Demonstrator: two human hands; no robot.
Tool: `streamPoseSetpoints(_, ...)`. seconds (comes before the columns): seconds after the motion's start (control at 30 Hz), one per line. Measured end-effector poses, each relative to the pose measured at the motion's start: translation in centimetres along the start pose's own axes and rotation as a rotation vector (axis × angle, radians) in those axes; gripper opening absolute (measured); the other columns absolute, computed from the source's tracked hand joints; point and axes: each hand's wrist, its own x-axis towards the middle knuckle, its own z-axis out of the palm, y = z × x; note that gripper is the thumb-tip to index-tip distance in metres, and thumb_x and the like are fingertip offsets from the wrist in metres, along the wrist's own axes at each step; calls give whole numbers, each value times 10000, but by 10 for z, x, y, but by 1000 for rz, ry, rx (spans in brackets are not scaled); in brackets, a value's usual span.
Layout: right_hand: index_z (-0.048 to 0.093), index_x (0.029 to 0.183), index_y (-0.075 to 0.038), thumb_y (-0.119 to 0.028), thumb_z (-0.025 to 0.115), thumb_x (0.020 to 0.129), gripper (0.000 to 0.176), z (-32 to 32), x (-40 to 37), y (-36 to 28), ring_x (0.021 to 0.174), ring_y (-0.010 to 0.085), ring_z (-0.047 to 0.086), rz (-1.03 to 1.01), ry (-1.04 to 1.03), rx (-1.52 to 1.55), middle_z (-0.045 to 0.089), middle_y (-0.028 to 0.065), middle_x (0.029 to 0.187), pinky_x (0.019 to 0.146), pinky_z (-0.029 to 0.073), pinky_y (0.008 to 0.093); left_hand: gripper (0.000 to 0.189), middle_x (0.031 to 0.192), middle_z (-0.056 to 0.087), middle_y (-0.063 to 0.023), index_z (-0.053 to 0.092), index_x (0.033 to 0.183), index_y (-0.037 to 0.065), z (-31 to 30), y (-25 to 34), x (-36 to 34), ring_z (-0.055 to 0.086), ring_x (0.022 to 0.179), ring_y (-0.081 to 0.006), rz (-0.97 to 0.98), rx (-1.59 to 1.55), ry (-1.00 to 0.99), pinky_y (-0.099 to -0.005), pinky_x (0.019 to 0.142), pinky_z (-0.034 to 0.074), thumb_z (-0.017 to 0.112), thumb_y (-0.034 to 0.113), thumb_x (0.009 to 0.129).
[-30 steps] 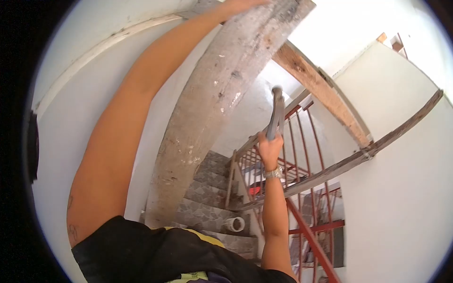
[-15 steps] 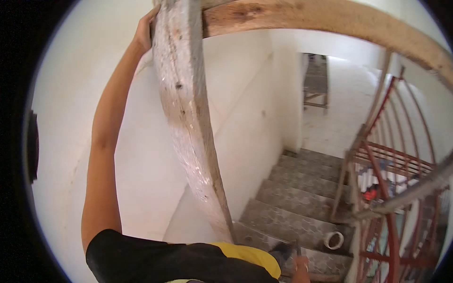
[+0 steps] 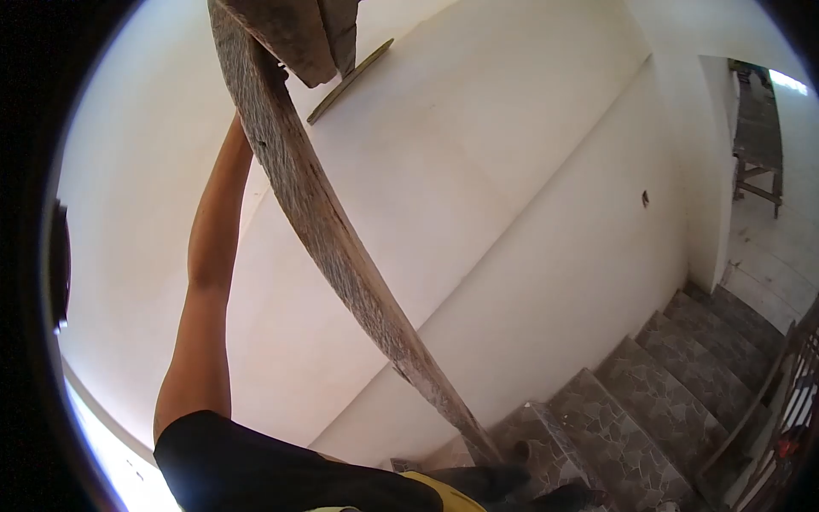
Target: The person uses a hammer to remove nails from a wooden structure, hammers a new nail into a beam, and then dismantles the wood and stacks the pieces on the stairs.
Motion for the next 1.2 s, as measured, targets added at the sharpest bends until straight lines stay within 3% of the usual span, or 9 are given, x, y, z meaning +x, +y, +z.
streamPoseSetpoints(0.4, 734, 1032, -13, -276, 516, 942, 353, -18, -21, -24, 976, 361, 701, -86, -22, 51, 727, 211, 1030, 819, 547, 468, 562, 1011, 705, -150, 617, 1196, 13, -23, -23, 33, 681, 812, -234, -80, -257, -26, -382, 749, 567, 401, 503, 1023)
streamPoseSetpoints(0.47, 738, 1022, -15, -270, 512, 945, 349, -35, -28, -29, 967, 361, 704, -105, 6, 80, 729, 210, 1022, 813, 548, 468, 558, 1062, 714, -137, 648, 1183, 25, 3, -8, 13, 670, 968, -260, -30, -44, 332, -395, 911, 515, 407, 498, 1012)
streamPoseSetpoints(0.53, 741, 1013, -18, -264, 508, 948, 345, -50, -38, -34, 957, 361, 706, -115, 32, 107, 731, 209, 1015, 807, 549, 467, 454, 1046, 708, -171, 660, 1167, 42, -21, -28, 25, 663, 958, -290, 274, 794, 354, -418, 901, 498, 474, 413, 982)
streamPoseSetpoints(0.63, 747, 999, -21, -254, 501, 953, 342, -73, -64, -34, 943, 361, 710, -110, 89, 173, 734, 207, 1003, 798, 551, 466, 324, 953, 687, -193, 665, 1128, 52, -4, -29, 8, 644, 878, -273, 315, 434, 649, -411, 816, 494, 521, 283, 952)
streamPoseSetpoints(0.77, 723, 921, -21, -225, 523, 946, 287, -103, -89, -29, 850, 337, 682, -152, 241, 329, 700, 182, 914, 739, 529, 455, 267, 717, 603, -73, 633, 1127, 24, -18, 2, 1, 547, 660, -164, 439, -200, 701, -324, 658, 468, 461, 96, 936)
streamPoseSetpoints(0.9, 605, 667, -3, -143, 633, 900, 273, -100, 25, 31, 534, 237, 555, -720, 652, 528, 553, 85, 606, 537, 433, 415, 370, 742, 527, -36, 546, 1206, 3, 1, 0, -23, 469, 658, -86, 270, -842, 417, -261, 529, 359, 417, 9, 859)
streamPoseSetpoints(1.0, 625, 706, 8, -123, 628, 892, 227, -95, -55, 33, 531, 244, 564, -713, 702, 772, 572, 95, 629, 523, 446, 412, 301, 748, 549, -71, 578, 1152, 11, 5, -19, -44, 514, 677, -167, 323, -892, 445, -335, 569, 428, 428, 48, 894)
streamPoseSetpoints(1.1, 688, 816, 34, -117, 585, 909, 205, -76, -223, -10, 604, 282, 633, -508, 590, 1085, 634, 132, 682, 594, 511, 426, 233, 756, 596, -125, 625, 1065, 5, 4, -48, -50, 561, 714, -291, 720, -197, 868, -433, 655, 477, 455, 109, 945)
streamPoseSetpoints(1.2, 681, 785, 25, -114, 640, 864, 164, -47, -312, -40, 476, 216, 539, -571, 618, 1201, 548, 75, 598, 451, 432, 392, 268, 849, 662, -176, 674, 1052, 10, -17, -70, -71, 601, 786, -378, 534, -66, 452, -479, 765, 495, 498, 201, 983)
